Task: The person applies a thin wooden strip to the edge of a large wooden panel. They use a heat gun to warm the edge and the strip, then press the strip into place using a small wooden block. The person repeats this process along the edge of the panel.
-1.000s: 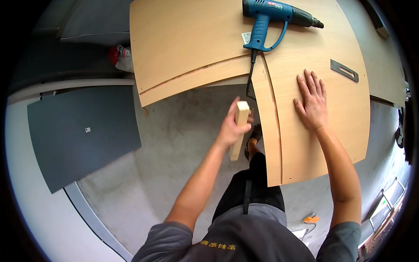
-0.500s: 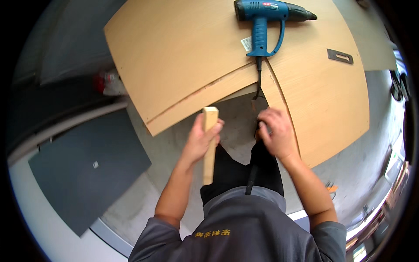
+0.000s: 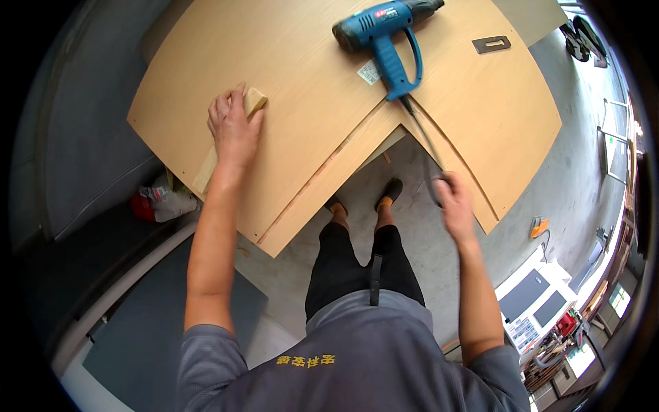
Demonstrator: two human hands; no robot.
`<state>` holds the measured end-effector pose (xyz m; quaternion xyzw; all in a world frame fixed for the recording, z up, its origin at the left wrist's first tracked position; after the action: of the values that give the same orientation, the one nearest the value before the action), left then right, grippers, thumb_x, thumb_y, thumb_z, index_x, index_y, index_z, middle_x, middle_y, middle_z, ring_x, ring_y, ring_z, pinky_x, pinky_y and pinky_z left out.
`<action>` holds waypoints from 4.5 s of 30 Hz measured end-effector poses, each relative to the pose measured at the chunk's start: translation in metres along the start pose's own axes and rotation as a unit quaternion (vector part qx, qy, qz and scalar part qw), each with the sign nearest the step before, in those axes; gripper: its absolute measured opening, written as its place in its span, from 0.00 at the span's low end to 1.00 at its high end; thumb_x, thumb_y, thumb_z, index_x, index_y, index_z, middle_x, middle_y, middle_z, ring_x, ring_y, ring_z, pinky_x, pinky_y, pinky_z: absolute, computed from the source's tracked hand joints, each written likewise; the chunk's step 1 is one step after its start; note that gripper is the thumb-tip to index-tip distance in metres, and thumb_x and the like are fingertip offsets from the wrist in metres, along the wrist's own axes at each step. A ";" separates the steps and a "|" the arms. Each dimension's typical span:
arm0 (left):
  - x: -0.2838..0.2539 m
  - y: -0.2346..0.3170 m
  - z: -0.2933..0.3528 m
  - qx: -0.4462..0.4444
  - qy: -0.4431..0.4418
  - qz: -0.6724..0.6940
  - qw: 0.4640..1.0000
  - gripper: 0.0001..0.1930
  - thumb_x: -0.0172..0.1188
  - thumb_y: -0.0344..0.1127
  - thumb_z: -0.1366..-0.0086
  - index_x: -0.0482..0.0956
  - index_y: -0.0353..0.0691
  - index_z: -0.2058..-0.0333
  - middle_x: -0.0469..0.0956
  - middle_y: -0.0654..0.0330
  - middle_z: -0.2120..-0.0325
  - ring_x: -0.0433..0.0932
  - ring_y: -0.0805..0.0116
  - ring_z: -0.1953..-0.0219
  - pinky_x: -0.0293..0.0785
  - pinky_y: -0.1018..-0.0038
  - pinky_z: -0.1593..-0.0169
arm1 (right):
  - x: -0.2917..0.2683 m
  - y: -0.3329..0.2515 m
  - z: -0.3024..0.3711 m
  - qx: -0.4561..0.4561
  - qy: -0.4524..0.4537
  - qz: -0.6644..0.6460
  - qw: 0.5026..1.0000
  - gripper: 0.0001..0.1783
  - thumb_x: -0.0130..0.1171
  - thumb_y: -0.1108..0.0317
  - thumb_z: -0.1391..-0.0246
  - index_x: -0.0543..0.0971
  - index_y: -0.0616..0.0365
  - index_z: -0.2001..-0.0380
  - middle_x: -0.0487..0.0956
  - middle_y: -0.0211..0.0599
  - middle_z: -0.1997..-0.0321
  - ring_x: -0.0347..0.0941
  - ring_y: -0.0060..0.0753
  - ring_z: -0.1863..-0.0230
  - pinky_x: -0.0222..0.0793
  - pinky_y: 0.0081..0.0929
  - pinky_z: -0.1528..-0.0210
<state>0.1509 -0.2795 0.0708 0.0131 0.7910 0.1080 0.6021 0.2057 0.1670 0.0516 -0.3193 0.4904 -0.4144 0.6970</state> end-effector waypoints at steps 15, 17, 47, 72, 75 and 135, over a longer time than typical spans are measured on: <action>0.086 0.272 0.037 -0.112 -0.374 0.455 0.800 0.36 0.72 0.48 0.41 0.70 0.30 0.42 0.80 0.46 0.60 0.81 0.57 0.57 0.78 0.66 0.51 | -0.101 0.019 0.053 -0.099 0.126 0.384 0.909 0.42 0.65 0.75 0.53 0.63 0.58 0.32 0.65 0.49 0.34 0.58 0.57 0.31 0.55 0.46 0.29; 0.077 0.276 0.051 -0.141 -0.375 0.470 0.787 0.33 0.72 0.43 0.42 0.71 0.31 0.43 0.78 0.45 0.55 0.79 0.54 0.52 0.75 0.64 0.47 | -0.054 -0.028 0.022 -0.148 0.060 0.392 0.906 0.42 0.66 0.75 0.56 0.65 0.59 0.34 0.68 0.48 0.37 0.62 0.54 0.34 0.58 0.47 0.32; 0.017 0.112 0.125 0.119 -0.256 0.189 0.941 0.50 0.66 0.42 0.39 0.43 0.38 0.26 0.39 0.41 0.25 0.37 0.40 0.24 0.35 0.43 0.26 | -0.092 0.119 0.290 0.120 0.413 -0.330 0.840 0.11 0.53 0.62 0.33 0.69 0.57 0.56 0.71 0.30 0.72 0.70 0.23 0.77 0.69 0.23 0.74; 0.129 0.114 -0.147 0.130 -0.025 0.061 0.989 0.32 0.42 0.59 0.27 0.65 0.45 0.33 0.58 0.54 0.29 0.51 0.58 0.26 0.42 0.54 0.24 | -0.046 0.108 0.273 0.172 0.470 -0.459 0.734 0.18 0.53 0.51 0.30 0.73 0.54 0.53 0.74 0.30 0.70 0.72 0.25 0.70 0.72 0.25 0.66; 0.127 0.116 -0.148 0.136 -0.020 0.057 0.989 0.32 0.42 0.58 0.27 0.66 0.44 0.33 0.59 0.54 0.29 0.51 0.58 0.26 0.42 0.53 0.25 | -0.048 0.105 0.297 0.133 0.456 -0.521 0.709 0.19 0.54 0.53 0.31 0.72 0.55 0.48 0.75 0.33 0.65 0.71 0.28 0.65 0.71 0.28 0.58; 0.128 0.116 -0.147 0.132 -0.036 0.067 0.988 0.32 0.45 0.58 0.29 0.65 0.44 0.33 0.58 0.54 0.29 0.51 0.57 0.26 0.40 0.53 0.25 | 0.006 -0.017 0.198 0.048 0.169 0.108 0.978 0.12 0.64 0.80 0.42 0.80 0.63 0.54 0.83 0.37 0.56 0.79 0.34 0.56 0.74 0.31 0.52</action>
<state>-0.0371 -0.1701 0.0074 0.1494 0.7734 0.0419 0.6146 0.3900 0.1619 0.1261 -0.1559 0.6125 -0.4074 0.6592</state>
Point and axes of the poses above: each hand's wrist, its own z-axis away from the middle knuckle, its own x-axis out of the palm, y = z × x, the point moved 8 cm from there along -z, towards the middle knuckle
